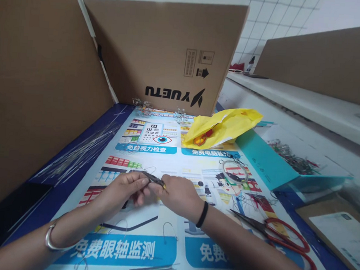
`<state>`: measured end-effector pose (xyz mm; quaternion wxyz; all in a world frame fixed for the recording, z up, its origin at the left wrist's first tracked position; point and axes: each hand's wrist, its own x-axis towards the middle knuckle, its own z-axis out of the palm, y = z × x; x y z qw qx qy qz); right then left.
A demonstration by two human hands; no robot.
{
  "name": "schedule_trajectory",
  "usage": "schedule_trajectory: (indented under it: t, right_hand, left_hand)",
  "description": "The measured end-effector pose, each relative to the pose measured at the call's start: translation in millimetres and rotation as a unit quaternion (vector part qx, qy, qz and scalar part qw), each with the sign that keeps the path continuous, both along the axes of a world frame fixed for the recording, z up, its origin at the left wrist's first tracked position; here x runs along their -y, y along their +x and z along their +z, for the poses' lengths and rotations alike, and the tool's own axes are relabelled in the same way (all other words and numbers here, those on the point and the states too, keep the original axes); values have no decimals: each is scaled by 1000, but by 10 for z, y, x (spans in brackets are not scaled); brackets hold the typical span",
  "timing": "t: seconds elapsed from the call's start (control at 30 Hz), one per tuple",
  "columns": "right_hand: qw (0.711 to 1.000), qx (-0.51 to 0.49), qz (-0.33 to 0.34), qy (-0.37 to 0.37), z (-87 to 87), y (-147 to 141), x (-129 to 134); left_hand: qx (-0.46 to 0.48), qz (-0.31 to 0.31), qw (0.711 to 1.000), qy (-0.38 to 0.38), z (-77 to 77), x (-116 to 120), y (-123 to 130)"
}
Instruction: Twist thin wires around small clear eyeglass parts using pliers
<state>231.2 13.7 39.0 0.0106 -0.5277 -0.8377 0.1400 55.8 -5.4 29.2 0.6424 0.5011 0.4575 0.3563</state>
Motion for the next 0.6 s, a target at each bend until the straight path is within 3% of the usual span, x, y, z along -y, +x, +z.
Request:
schedule_trajectory:
  t: [0.23,0.4,0.6]
  right_hand:
    - [998,29,31,48,1,52,-10]
    - [995,63,63,38,1,75,-52]
    - [995,37,86,26,-51,100,-108]
  left_hand:
    - [-73,0,997,7,6,-2,43]
    - [-104,-23,994,22,-50,-5,50]
    - [-102,-7,993,54,-1,50,88]
